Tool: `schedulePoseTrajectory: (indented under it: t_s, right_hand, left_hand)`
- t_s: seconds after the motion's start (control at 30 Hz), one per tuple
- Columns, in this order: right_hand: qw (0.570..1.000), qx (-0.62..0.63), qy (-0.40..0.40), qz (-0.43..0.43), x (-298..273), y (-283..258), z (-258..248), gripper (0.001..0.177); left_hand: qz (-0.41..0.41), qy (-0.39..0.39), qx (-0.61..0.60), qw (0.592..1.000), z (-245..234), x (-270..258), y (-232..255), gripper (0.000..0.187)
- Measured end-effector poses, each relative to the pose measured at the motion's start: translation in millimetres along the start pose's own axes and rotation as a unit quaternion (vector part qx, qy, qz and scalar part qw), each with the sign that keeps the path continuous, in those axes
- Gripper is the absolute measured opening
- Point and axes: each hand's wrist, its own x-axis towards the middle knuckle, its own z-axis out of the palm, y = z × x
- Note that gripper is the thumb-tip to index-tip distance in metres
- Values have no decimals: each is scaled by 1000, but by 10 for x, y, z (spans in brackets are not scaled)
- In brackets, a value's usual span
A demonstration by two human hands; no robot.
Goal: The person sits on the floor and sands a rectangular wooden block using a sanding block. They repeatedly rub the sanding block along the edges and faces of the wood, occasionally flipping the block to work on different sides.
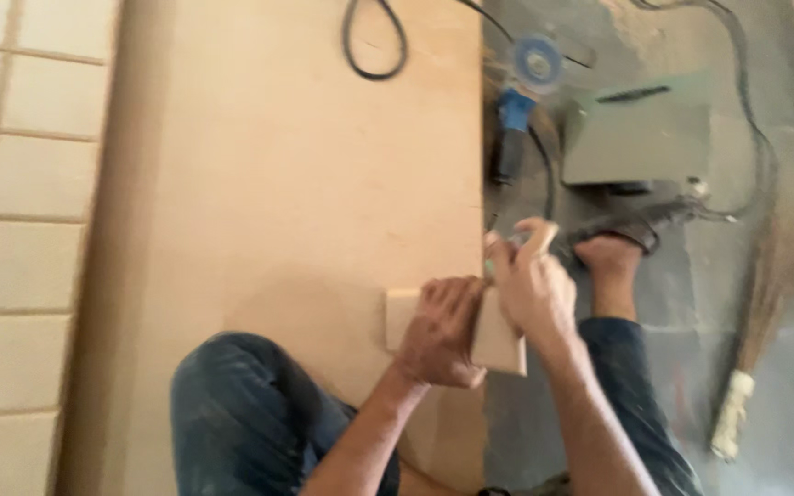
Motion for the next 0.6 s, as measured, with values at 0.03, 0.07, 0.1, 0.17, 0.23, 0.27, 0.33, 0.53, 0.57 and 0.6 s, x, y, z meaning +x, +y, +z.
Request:
schedulePoseTrajectory:
  t_s: [0.03, 0.07, 0.1, 0.17, 0.23, 0.27, 0.33, 0.53, 0.57, 0.6]
  right_hand:
    - [999, 31, 14, -12, 21, -13, -23, 53]
    - [997, 62, 28, -24, 26, -5, -65, 54]
    - [994, 96, 43, -37, 45, -24, -81, 54]
    - [994, 97, 46, -31, -321, 66, -67, 56]
    - [999, 24, 22, -6, -851, 157, 44, 55]
    - [1000, 22, 3, 1, -1077, 195, 97, 55]
    - [1000, 24, -16, 5, -1225, 239, 222, 54]
    - [999, 38, -4, -37, -1037, 386, 254, 53]
    - [998, 38, -3, -48, -986, 330, 259, 53]
    - [997, 38, -7, -61, -961, 257, 284, 52]
  left_hand:
    - [2, -7, 9, 1000, -21, -46, 18, 97]
    - [4, -14, 18, 1000, -36, -91, 42, 97]
    - [0, 7, 17, 1000, -45, -96, 33, 95]
    - [-11, 56, 16, 998, -10, -124, 54, 90]
    - [-21, 43, 35, 998, 15, -178, 122, 95]
    - [-28, 36, 43, 998, 9, -196, 182, 98]
    - [-31, 34, 68, 997, -74, -127, 228, 103]
    - [-181, 337, -145, 913, -878, 81, 661, 85]
    - [-187, 382, -225, 877, -1127, 98, 684, 80]
    - [-195, 412, -350, 818, -1419, 106, 641, 79]
